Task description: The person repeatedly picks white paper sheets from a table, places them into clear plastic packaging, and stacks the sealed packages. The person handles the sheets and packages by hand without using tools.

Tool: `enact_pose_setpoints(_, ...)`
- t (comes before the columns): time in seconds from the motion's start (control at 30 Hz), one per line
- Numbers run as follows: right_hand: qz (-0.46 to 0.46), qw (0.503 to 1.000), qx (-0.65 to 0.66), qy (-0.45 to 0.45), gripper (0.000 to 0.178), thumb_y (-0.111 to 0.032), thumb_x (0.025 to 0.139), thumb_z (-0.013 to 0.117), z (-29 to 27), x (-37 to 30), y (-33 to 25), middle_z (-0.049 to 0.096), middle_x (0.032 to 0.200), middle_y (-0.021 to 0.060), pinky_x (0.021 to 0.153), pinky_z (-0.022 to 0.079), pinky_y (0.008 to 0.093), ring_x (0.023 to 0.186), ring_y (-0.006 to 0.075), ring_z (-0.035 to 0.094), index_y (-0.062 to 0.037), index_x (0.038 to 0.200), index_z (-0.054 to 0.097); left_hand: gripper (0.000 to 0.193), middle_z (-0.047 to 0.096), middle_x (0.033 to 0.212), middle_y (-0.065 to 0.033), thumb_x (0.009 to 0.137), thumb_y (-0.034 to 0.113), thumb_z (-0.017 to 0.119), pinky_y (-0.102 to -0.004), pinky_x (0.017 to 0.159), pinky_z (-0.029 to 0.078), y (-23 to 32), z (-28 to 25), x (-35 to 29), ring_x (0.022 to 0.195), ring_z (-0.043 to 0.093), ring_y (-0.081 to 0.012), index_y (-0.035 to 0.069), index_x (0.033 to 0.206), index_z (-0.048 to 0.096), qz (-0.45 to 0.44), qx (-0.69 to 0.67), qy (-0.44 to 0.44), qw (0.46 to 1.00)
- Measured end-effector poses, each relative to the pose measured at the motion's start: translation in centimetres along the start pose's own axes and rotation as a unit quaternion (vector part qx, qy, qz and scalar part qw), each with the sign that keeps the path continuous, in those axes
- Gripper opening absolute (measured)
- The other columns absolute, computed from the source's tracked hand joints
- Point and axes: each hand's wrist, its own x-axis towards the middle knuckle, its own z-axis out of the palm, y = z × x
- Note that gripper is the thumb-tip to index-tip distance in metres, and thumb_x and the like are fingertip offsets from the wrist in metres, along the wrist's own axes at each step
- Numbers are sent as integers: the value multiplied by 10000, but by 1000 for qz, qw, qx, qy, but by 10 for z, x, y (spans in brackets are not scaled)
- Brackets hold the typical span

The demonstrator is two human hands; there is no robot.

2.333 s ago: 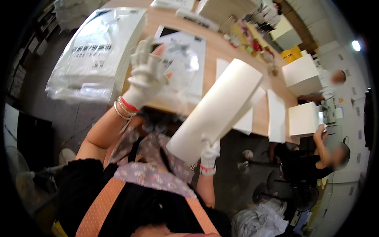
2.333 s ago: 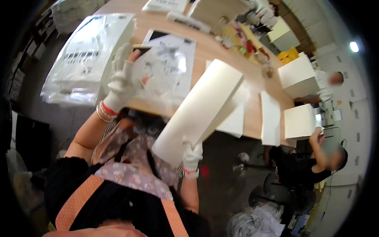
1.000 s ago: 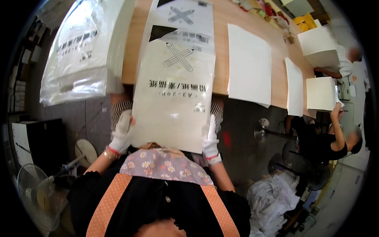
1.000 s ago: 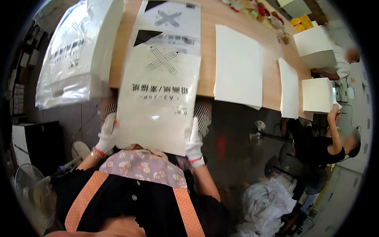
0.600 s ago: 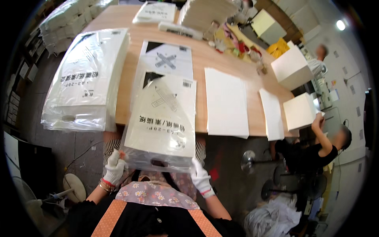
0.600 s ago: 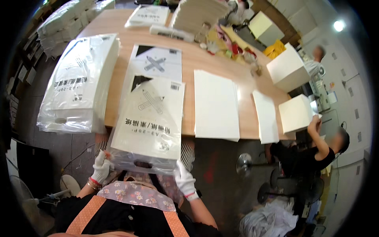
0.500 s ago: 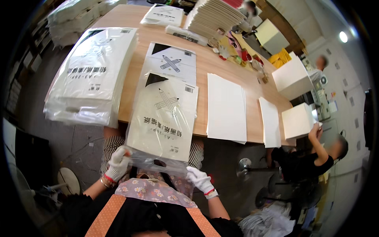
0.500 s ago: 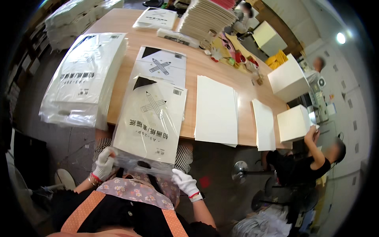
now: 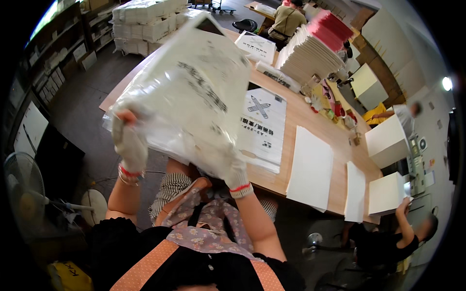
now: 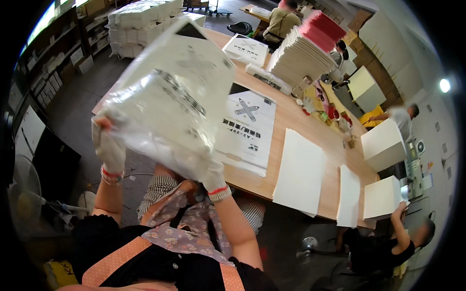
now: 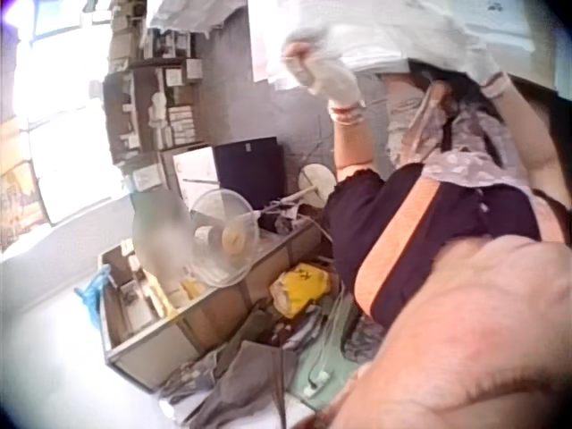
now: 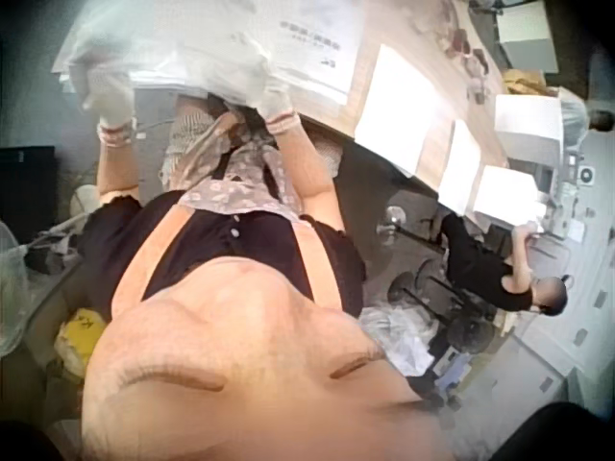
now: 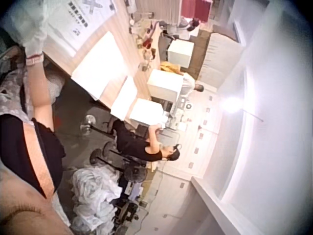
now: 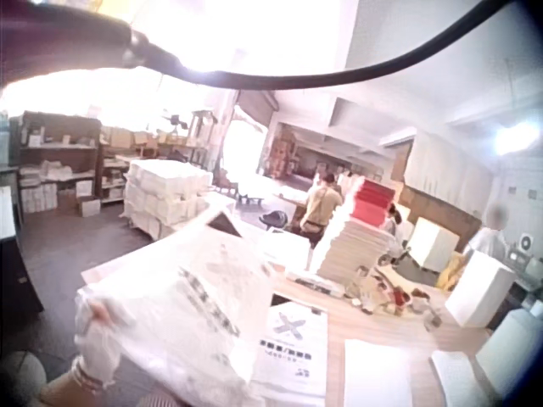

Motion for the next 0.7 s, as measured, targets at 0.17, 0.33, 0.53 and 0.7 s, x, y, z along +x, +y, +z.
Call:
enact_pose_setpoints(0.17,282,892,352,25,362,-251,950,497,79,30,-26,518,695,33,531,527,297,535,145,529,21,1188,477,112,475,835,18,853,-11,437,-254,673,427,-84,-130,68,763,489,-80,51,888,523,-167,-28,111,979)
enact_pose_setpoints(0.33,286,897,319,110,343,-301,943,522,85,-19,9,592,759,49,562,536,271,590,139,594,-57,1185,519,123,526,818,16,831,59,471,-280,652,436,-130,-227,-25,713,512,-118,66,940,527,-255,179,242,919)
enact_pose_setpoints(0.53,476,852,177,130,330,-283,954,492,16,-174,43,584,800,41,596,527,284,636,143,604,-56,1193,506,110,574,788,-106,817,95,522,-374,673,469,-119,-81,-188,747,591,-250,62,918,553,-301,332,-404,798)
enact_pose_setpoints(0.7,486,780,290,266,304,-244,956,479,-6,-238,62,575,809,47,607,537,303,618,154,593,-53,1190,509,140,553,959,-142,786,130,583,-393,743,472,-188,73,-191,876,550,-326,74,914,572,-96,289,-489,817)
